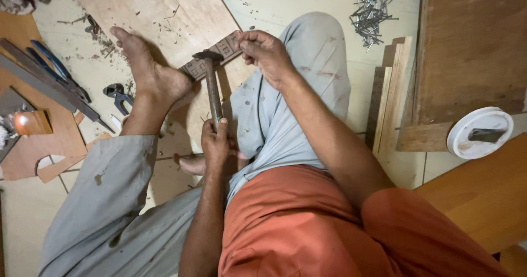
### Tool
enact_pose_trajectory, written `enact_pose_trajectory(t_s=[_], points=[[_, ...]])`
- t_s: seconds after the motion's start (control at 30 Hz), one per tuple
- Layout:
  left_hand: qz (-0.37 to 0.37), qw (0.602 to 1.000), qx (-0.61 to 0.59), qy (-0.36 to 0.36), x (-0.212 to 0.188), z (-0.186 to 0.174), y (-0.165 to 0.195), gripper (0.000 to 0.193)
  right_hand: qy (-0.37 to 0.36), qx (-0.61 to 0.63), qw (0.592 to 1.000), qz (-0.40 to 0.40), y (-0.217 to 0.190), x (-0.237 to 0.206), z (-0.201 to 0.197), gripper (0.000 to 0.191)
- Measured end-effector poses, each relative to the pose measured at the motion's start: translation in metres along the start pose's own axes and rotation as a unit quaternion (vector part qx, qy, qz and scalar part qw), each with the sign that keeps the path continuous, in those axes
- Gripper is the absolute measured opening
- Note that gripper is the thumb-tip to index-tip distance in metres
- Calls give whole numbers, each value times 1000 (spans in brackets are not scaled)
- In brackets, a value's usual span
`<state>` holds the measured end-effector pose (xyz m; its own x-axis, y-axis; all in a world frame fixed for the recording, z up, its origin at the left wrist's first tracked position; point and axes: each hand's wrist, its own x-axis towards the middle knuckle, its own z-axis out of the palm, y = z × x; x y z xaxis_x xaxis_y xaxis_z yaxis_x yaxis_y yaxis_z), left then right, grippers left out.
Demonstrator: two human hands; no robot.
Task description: The person sits on the floor and uses a hammer to drive nails into small wooden planks. They repeatedly pick up nails from a pile on the floor and hammer them into the wood, working on multiple planks in sequence.
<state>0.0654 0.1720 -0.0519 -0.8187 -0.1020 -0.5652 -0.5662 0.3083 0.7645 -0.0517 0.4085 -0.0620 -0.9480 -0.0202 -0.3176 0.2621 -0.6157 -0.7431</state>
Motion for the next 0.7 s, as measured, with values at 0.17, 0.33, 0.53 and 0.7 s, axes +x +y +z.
enact_pose_trajectory(t_s=[0.17,0.33,0.53,0.7], points=[[-55,998,-30,5,-7,5,5,26,-2,-48,996,-70,-29,-31,-14,26],[-44,998,-29,-18,-20,13,17,26,226,-492,833,-114,-84,-51,-93,27],[-46,999,-21,-15,-23,15,17,24,295,-610,735,21,-104,-38,-186,20],[-25,1000,12,-13,-17,15,3,23,350,-681,621,-169,-119,-32,-211,14]])
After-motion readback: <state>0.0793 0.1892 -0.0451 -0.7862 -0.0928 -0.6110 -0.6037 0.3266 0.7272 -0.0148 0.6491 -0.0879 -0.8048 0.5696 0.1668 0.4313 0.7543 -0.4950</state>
